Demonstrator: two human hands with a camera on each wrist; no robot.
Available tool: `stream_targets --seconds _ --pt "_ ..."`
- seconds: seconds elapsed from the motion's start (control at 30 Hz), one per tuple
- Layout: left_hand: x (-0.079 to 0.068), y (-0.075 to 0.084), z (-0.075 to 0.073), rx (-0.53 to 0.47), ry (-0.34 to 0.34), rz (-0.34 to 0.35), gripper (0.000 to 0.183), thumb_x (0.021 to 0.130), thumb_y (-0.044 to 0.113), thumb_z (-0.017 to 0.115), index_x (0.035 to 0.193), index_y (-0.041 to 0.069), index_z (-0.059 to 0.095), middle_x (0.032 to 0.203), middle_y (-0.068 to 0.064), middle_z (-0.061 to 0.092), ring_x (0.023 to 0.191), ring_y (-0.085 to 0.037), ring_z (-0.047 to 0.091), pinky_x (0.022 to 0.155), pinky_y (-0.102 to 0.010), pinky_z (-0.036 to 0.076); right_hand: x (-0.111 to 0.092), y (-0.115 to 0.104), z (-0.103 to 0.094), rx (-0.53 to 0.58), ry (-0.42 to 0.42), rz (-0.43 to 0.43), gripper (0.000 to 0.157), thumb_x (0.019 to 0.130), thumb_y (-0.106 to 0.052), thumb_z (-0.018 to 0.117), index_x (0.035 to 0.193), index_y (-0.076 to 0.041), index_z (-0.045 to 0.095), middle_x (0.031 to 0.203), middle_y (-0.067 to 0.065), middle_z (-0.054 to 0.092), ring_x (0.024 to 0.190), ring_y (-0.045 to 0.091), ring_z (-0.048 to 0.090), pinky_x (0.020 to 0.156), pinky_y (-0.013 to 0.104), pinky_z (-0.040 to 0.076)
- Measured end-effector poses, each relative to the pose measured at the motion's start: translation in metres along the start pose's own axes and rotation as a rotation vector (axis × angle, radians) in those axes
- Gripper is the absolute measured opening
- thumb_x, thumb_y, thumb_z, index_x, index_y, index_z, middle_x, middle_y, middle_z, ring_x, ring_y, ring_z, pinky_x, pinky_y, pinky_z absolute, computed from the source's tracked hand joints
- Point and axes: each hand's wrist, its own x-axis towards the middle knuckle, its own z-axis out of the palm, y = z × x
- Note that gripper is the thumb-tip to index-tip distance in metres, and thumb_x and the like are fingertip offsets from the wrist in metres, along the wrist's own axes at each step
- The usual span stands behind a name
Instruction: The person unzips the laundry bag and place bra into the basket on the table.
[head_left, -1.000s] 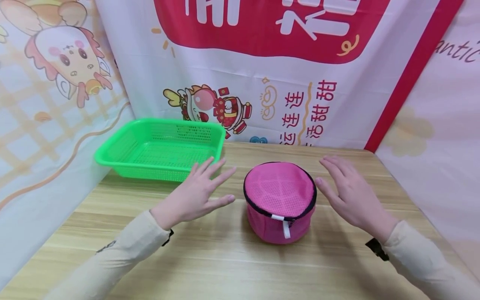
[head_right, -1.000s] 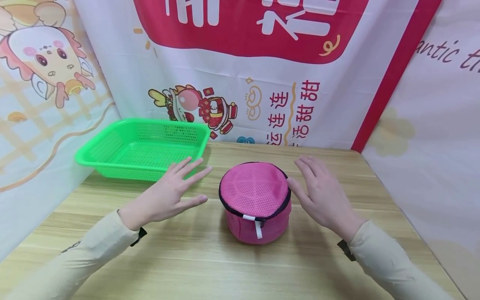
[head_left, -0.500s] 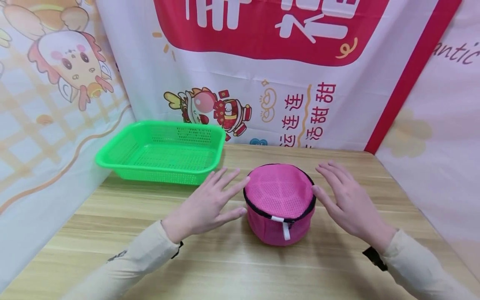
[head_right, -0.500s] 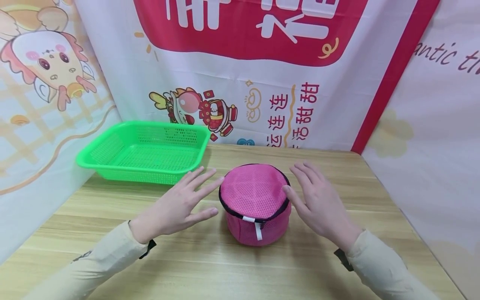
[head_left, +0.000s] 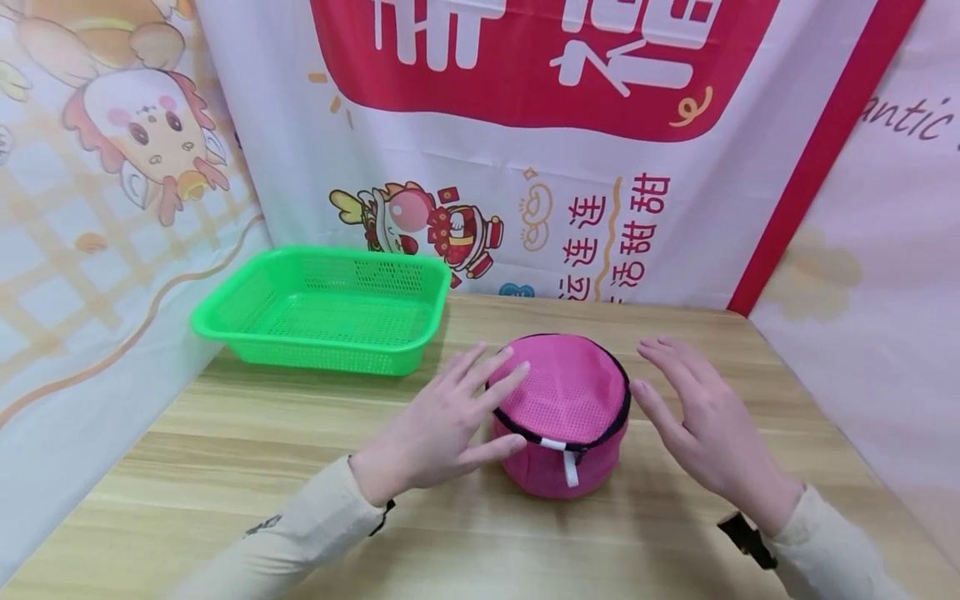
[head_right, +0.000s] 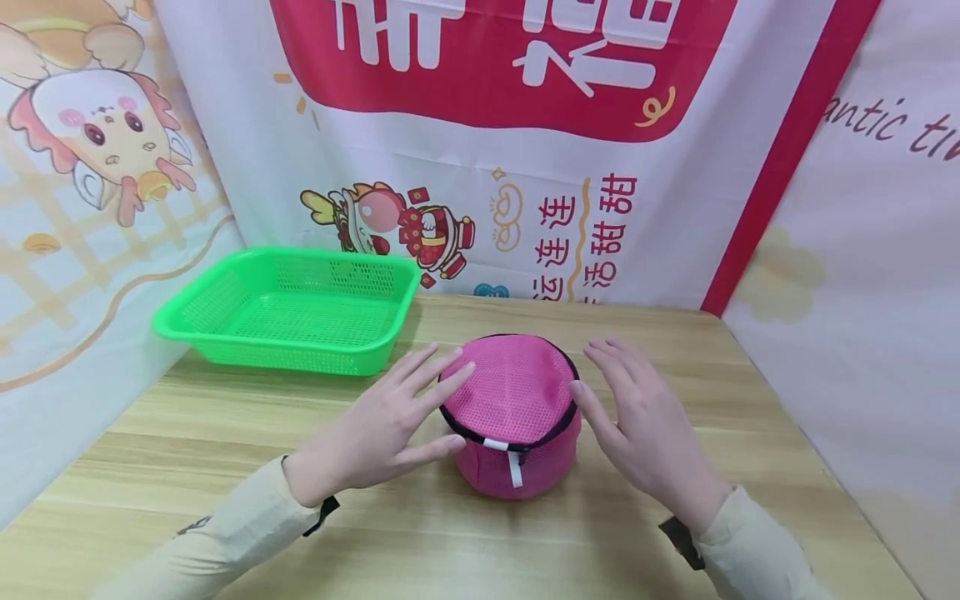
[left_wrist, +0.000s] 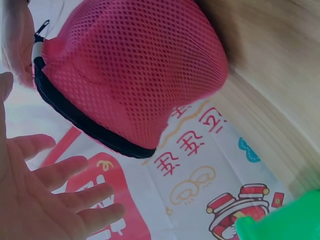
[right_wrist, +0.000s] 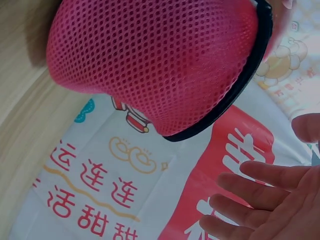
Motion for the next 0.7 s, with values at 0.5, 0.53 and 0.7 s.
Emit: stream_targets --seconds 0.5,0.53,0.7 --pt "0.0 0.023 0.003 -0.087 0.044 -0.045 0.076 0.096 0.056 0.052 0.154 0.011 0.032 0.156 -0.011 0.031 0.146 -0.033 0.016 0.116 -0.049 0.013 -0.01 -0.023 0.012 0.015 0.113 0.001 0.032 0.086 -0.014 0.073 0.114 -0.001 0.068 0.112 0.009 0.066 0.108 0.026 0.06 0.089 0.043 0.048" --pt "0.0 0.025 0.003 -0.102 0.04 -0.045 0.075 0.097 0.055 0.052 0.154 0.011 0.032 0.156 -0.011 0.03 0.146 -0.033 0.016 0.116 -0.05 0.013 -0.012 -0.025 0.013 0.011 0.12 0.014 0.029 0.085 -0.014 0.073 0.11 -0.001 0.069 0.108 0.008 0.067 0.104 0.025 0.061 0.084 0.044 0.049" --pt "0.001 0.032 0.005 -0.132 0.015 -0.024 0.073 0.098 0.052 0.053 0.154 0.011 0.032 0.157 -0.013 0.029 0.146 -0.032 0.015 0.115 -0.052 0.011 -0.017 -0.03 0.017 0.002 0.148 0.062 0.019 0.085 -0.015 0.075 0.099 -0.003 0.071 0.098 0.005 0.068 0.094 0.021 0.062 0.075 0.044 0.051"
